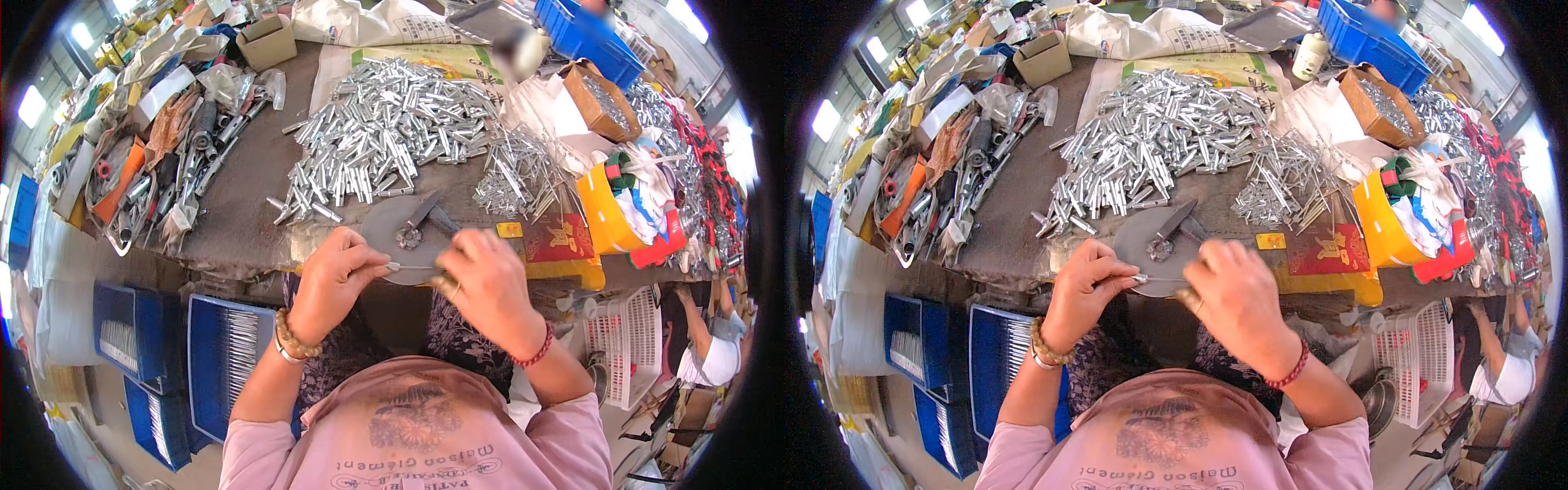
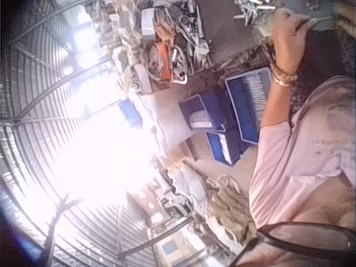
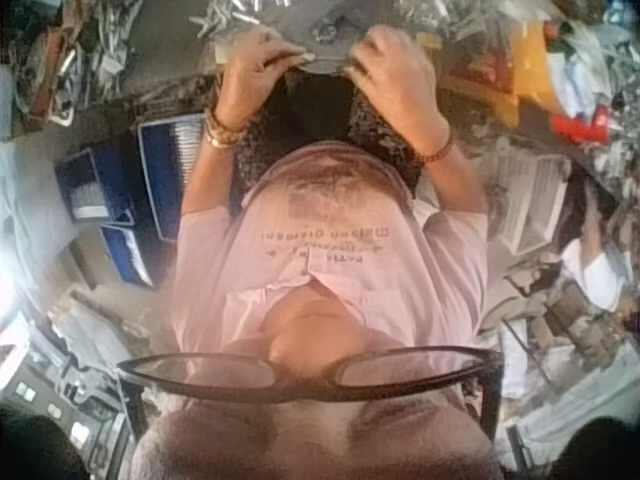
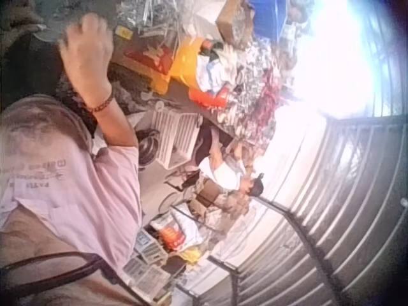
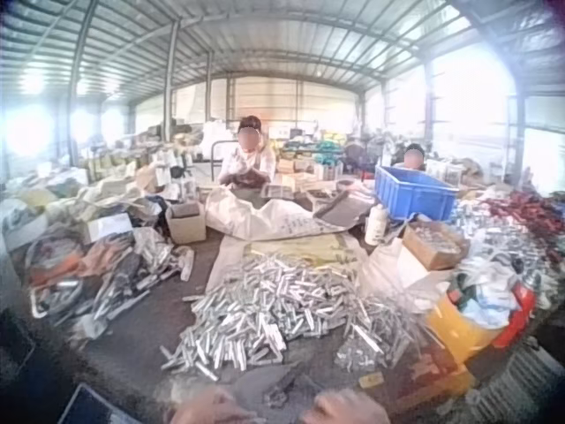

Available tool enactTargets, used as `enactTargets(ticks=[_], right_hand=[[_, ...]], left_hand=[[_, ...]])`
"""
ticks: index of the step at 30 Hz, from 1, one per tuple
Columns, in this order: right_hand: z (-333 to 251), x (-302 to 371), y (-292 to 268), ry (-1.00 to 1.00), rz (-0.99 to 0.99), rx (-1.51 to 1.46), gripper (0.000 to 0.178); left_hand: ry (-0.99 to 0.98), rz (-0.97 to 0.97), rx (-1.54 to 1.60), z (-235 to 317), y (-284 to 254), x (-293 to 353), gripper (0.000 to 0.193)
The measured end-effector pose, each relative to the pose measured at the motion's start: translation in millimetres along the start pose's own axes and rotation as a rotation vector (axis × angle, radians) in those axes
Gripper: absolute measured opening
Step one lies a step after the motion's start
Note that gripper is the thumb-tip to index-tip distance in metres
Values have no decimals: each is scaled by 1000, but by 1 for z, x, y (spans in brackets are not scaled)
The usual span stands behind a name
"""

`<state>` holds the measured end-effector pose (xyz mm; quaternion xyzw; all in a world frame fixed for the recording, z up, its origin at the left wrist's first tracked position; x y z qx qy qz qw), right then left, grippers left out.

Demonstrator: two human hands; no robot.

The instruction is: The person is seen assembling metal parts and placing them in a blue tray.

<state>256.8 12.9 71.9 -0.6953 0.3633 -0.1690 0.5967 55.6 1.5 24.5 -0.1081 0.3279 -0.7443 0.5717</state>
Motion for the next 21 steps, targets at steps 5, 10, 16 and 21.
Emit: enactTargets(ticks=[5, 10, 16, 21], right_hand=[[-10, 20, 30, 131, -102, -302, 20], [-9, 30, 60, 250, -321, -782, 28], [-17, 29, 84, 389, -420, -1138, 24], [-33, 31, 77, 301, -325, -1063, 25]], left_hand=[[29, 107, -68, 7, 1, 7, 24], [-10, 286, -29, 12, 13, 37, 33], [-378, 158, 890, -33, 55, 48, 58], [-395, 188, 983, -19, 50, 49, 60]])
Point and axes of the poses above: each hand's wrist, its own x-axis away from the middle knuckle, its own y-axis out of the palm, z = x × y, the point moved 8 cm from there along -x, towards the middle knuckle, and after that the axes turned 15 degrees about -z, right-handed, at the moved point
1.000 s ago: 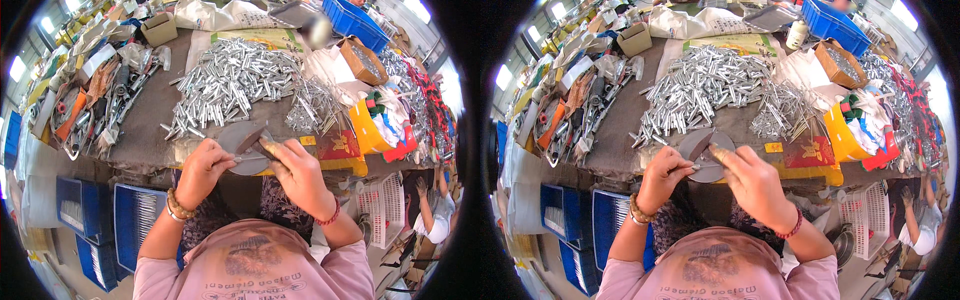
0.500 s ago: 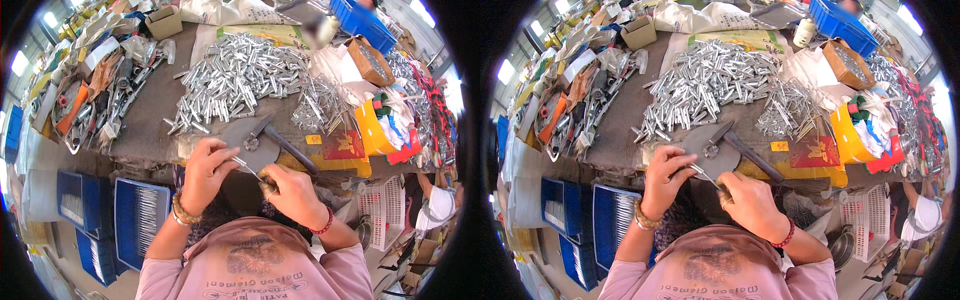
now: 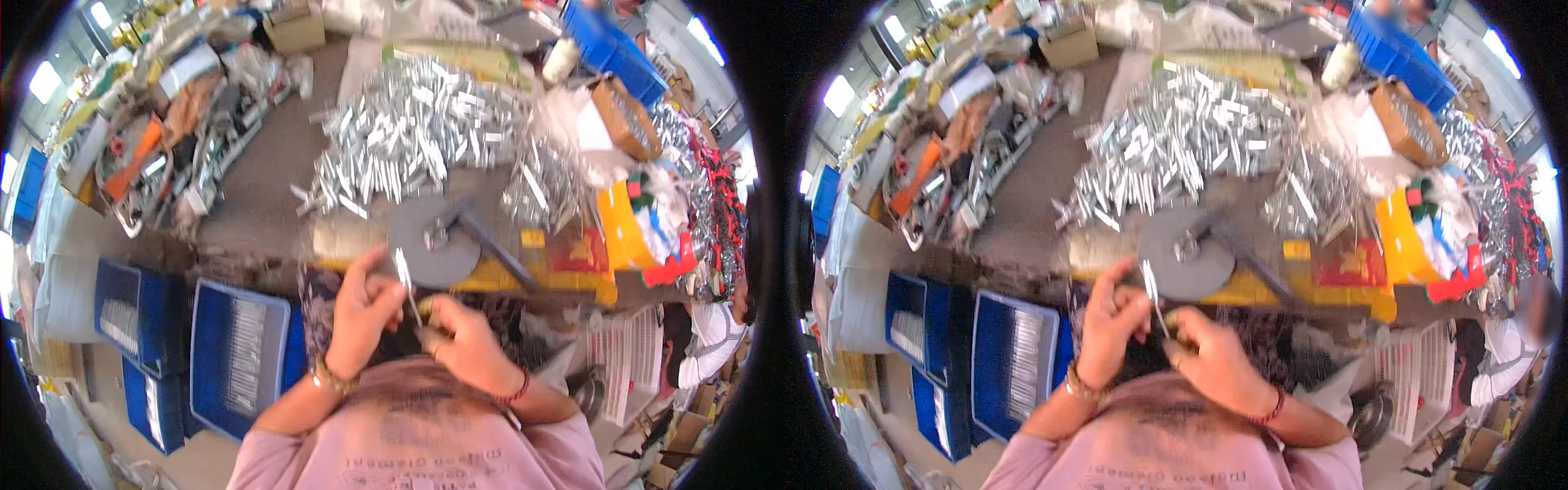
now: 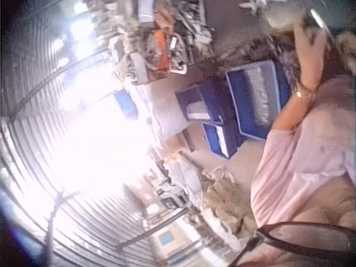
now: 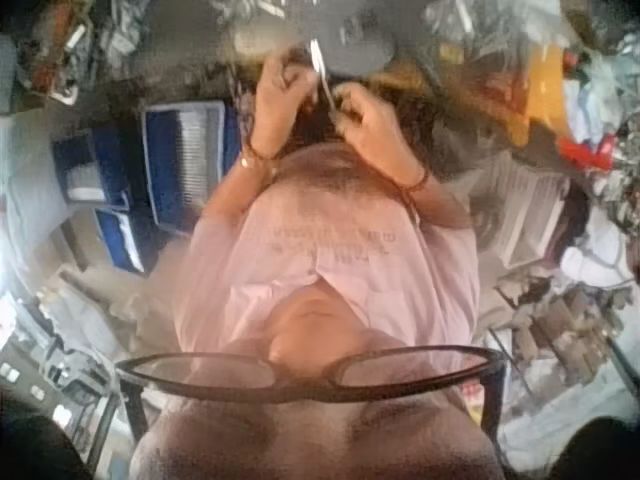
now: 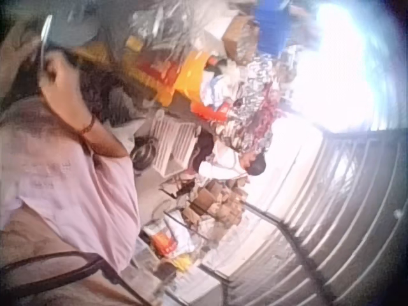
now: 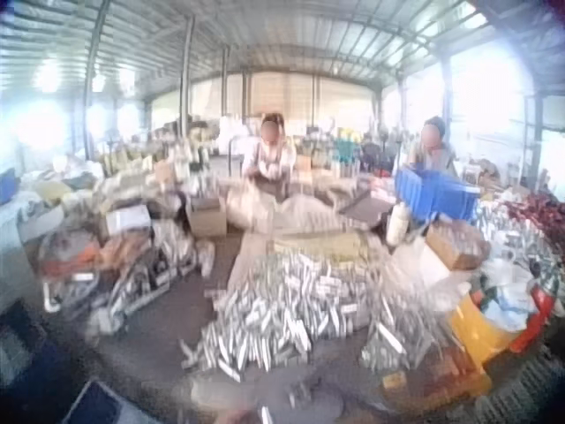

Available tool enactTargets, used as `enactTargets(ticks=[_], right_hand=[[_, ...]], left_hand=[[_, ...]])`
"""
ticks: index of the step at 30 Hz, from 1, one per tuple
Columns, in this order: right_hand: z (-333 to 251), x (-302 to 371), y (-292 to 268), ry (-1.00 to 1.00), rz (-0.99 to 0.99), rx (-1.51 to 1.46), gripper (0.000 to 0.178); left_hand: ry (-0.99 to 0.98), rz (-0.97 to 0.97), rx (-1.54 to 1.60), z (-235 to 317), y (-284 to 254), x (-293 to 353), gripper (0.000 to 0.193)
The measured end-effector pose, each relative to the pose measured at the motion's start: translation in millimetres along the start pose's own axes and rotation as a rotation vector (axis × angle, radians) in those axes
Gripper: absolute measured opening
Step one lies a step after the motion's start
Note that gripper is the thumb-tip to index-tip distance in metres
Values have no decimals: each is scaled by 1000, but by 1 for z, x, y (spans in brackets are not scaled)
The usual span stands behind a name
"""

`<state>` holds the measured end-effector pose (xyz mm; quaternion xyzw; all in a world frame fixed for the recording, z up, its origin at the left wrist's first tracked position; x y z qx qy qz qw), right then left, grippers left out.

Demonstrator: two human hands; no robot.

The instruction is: The person is seen assembling metal parts and placing them in a blue tray.

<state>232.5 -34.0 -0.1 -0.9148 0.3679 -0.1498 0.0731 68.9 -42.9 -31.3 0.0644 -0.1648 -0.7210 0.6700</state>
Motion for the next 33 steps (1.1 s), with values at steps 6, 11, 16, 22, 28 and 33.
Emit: enactTargets(ticks=[6, 11, 16, 22, 28, 33], right_hand=[[-16, -16, 10, -127, -62, 147, 43], [-49, -6, -36, -446, 428, 655, 45], [-43, -32, -42, -602, 483, 872, 43], [-18, -28, -46, -520, 530, 1007, 51], [-13, -34, -48, -490, 506, 971, 53], [-10, -32, -46, -493, 501, 954, 47]], left_hand=[[101, 200, 5, 2, -41, 18, 58], [213, 459, -48, 32, -115, 56, 52], [188, 745, -137, -4, -220, 110, 48], [-81, 1080, -160, -121, -305, 192, 55], [-247, 1178, 9, -201, -327, 225, 52], [-204, 1239, -155, -202, -382, 222, 54]])
Point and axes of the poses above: each hand's wrist, its own x-axis away from the middle knuckle, its own y-axis out of the palm, z = x × y, the point moved 8 cm from there along -x, towards the middle knuckle, and after that the axes turned 15 degrees about -z, right-handed, at the moved point
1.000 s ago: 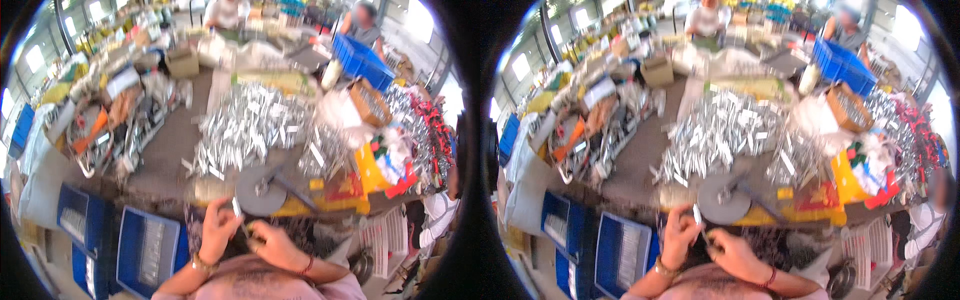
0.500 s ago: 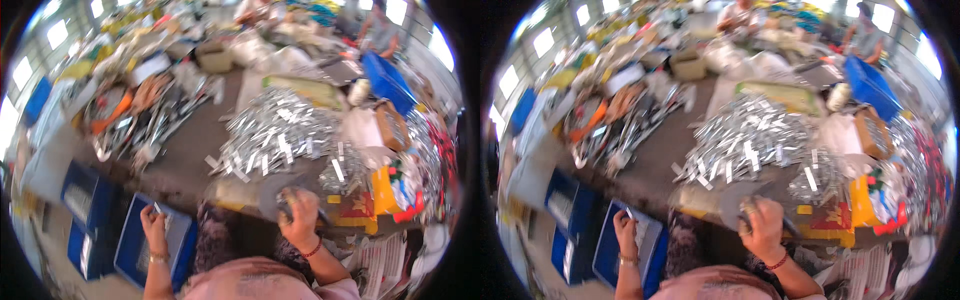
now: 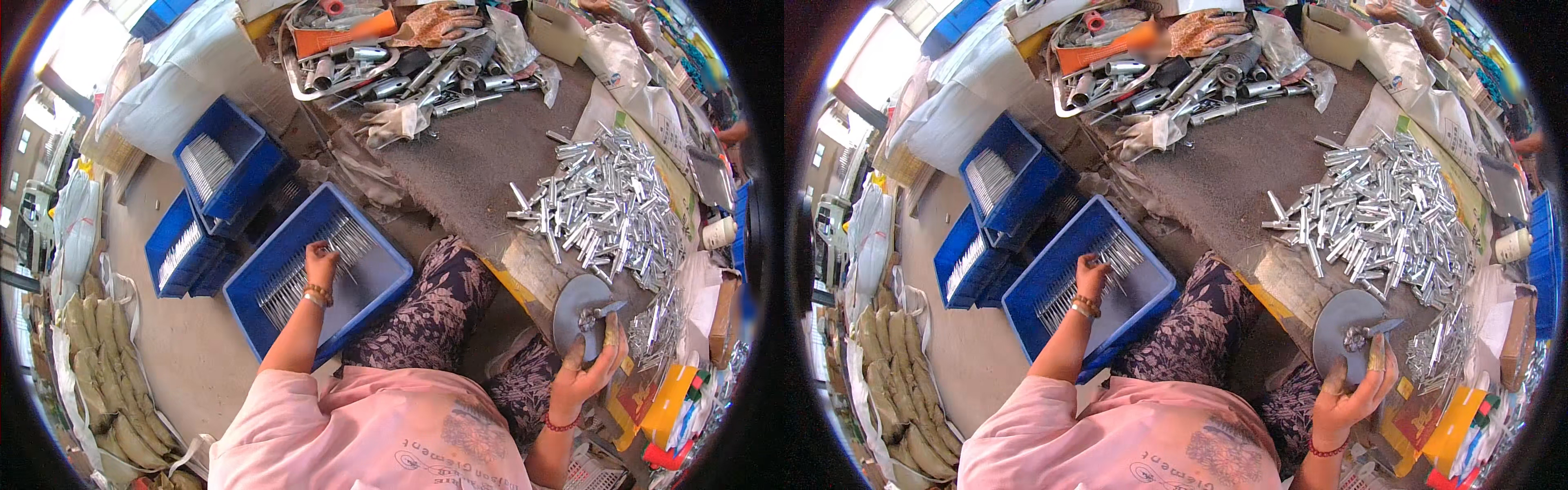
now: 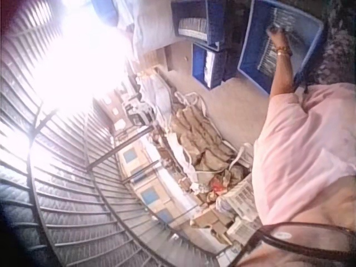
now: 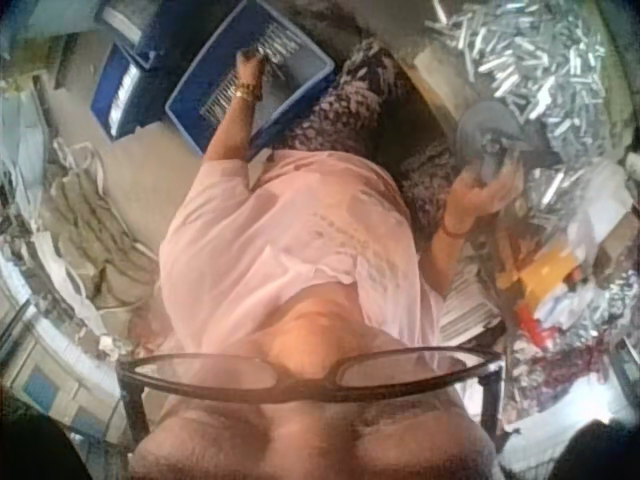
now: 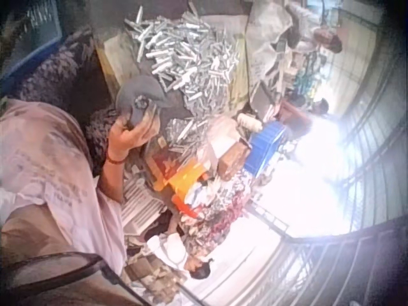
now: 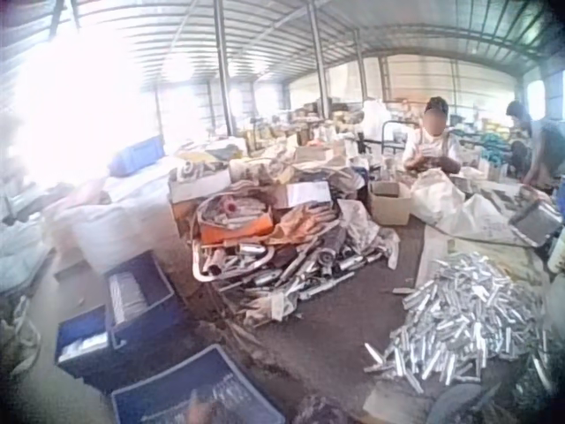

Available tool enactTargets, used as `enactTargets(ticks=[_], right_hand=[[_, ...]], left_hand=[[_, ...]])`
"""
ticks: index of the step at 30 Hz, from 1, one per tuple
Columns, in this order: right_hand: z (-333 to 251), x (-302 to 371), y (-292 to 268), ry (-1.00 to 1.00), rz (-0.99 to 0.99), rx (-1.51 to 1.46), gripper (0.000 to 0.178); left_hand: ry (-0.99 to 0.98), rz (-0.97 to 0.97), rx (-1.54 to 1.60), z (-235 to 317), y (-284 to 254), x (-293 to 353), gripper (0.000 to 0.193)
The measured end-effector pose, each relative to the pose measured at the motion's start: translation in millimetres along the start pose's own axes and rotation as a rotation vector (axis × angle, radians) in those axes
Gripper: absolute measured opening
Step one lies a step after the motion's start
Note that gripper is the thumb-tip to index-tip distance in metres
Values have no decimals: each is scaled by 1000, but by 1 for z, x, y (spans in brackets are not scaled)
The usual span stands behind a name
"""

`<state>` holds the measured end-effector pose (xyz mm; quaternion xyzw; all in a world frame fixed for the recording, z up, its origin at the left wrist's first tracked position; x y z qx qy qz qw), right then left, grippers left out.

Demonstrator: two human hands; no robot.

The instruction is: The person is seen assembling metal parts and placing them in a blue tray.

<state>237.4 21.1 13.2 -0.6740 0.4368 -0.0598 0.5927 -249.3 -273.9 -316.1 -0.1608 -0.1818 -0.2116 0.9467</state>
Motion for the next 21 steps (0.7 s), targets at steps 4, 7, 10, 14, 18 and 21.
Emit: enactTargets(ticks=[4, 7, 10, 14, 18, 21], right_hand=[[-1, 1, -3, 24, 3, 36, 46], [-1, 2, -3, 13, -6, 69, 53], [-3, 2, -7, 54, -4, 70, 54], [1, 2, -3, 59, -12, 68, 54], [-11, -10, -2, 8, -24, -1, 50], [-10, -14, -4, 5, 7, -12, 47]], left_hand=[[38, 19, 0, -23, -8, -69, 55], [26, 79, -192, -5, -2, -82, 54], [9, 12, -199, 8, 18, -91, 52], [168, 90, -499, 23, 21, -90, 51], [157, 165, -626, 43, -7, -59, 55], [269, 200, -487, 93, 14, -39, 49]])
Point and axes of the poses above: each hand's wrist, its own x-axis away from the middle knuckle, its own y-axis out of the palm, z = x × y, the point moved 8 cm from there along -x, towards the middle knuckle, and after that the axes turned 15 degrees about -z, right-handed, at the moved point
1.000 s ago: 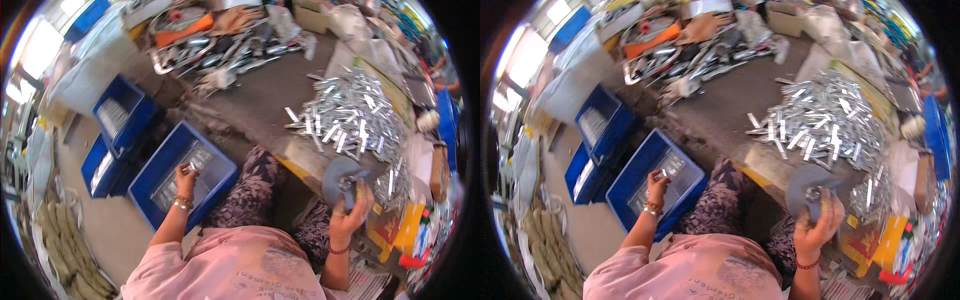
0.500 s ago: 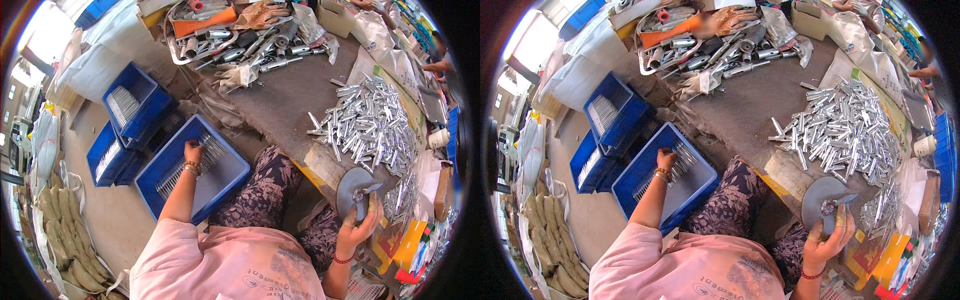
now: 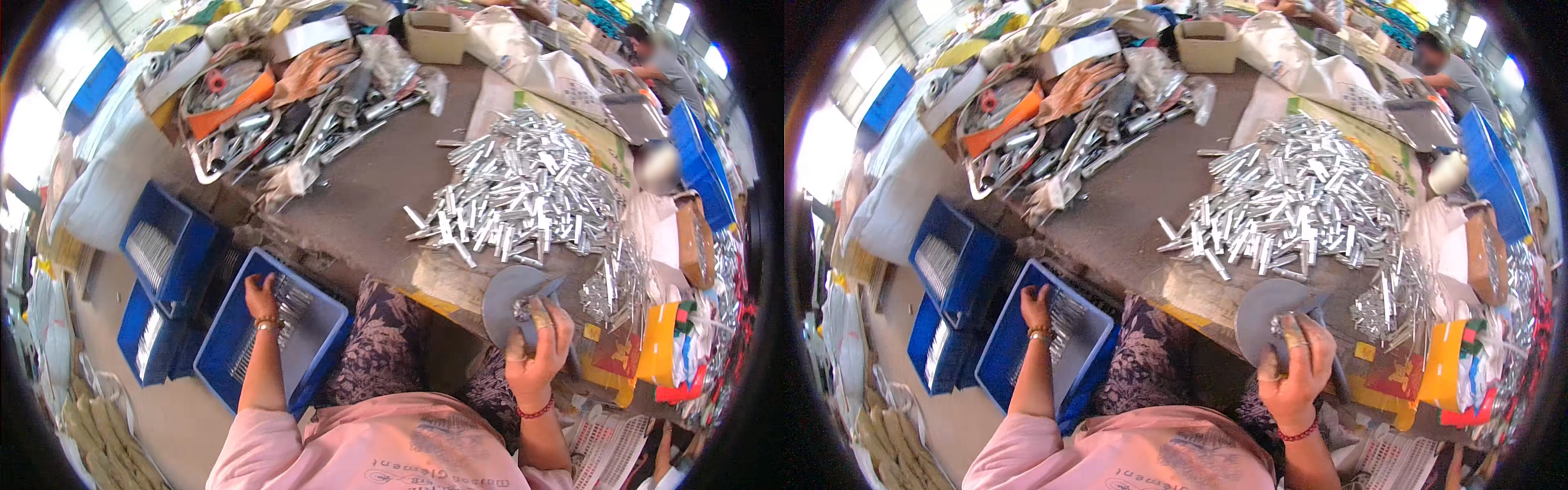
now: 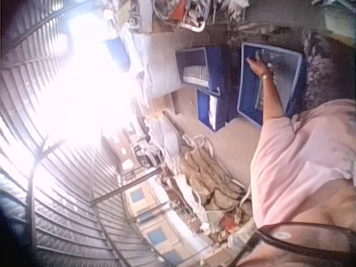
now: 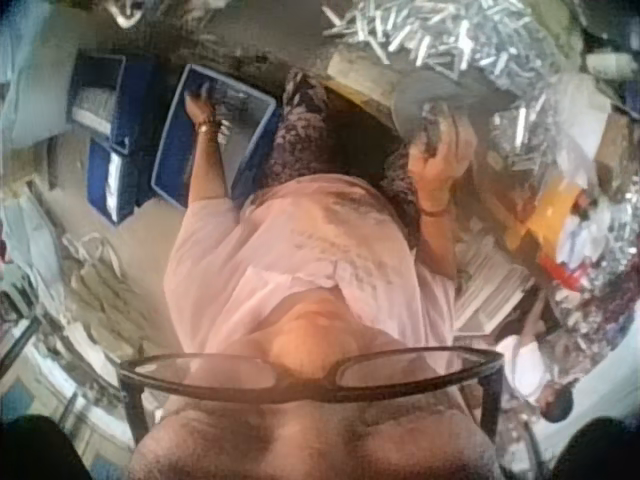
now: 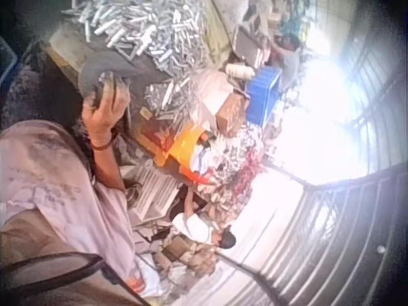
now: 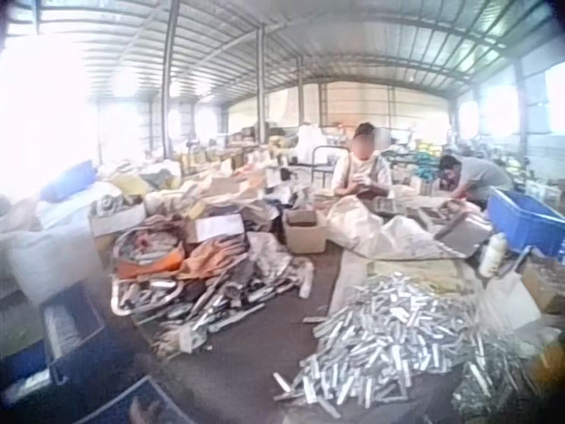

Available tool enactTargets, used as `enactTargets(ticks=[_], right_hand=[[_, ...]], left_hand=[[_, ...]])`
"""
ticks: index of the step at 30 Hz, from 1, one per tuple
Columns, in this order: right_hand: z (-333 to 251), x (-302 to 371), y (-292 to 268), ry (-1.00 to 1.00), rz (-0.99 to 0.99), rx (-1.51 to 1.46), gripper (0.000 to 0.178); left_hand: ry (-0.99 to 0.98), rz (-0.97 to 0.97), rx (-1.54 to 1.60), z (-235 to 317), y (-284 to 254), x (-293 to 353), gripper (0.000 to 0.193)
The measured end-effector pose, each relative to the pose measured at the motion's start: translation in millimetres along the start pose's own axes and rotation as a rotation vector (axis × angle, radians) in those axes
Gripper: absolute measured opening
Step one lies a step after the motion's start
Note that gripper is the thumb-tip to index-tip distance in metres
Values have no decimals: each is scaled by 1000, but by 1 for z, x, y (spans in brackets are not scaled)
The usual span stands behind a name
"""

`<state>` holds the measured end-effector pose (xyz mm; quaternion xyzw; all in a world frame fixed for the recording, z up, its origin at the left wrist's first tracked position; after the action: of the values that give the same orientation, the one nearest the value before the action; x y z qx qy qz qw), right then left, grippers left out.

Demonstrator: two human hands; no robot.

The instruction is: The person is seen assembling metal parts and placing them in a blue tray.

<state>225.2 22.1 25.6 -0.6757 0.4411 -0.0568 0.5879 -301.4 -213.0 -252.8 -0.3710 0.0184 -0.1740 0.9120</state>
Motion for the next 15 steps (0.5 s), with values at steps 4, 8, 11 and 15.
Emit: enactTargets(ticks=[4, 8, 11, 15], right_hand=[[-3, 1, -8, -19, 22, -31, 48], [-6, -2, -7, -30, 33, -63, 41], [-8, 0, -16, -65, 79, -92, 36], [-4, 12, -30, -58, 85, -259, 41]], left_hand=[[538, 88, 260, 166, -45, 35, 13], [973, -204, 177, 333, -53, 109, 14], [1184, -462, -33, 394, -16, 142, 26], [1252, -647, -206, 420, 27, 146, 35]])
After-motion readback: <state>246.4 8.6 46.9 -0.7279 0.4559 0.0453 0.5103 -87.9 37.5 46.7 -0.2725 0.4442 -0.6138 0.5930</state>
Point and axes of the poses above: each hand's wrist, its own x-axis away from the middle knuckle, its own y-axis out of the palm, z = x × y, the point moved 8 cm from there along -x, towards the middle knuckle, and after that the axes turned 15 degrees about -z, right-handed, at the moved point
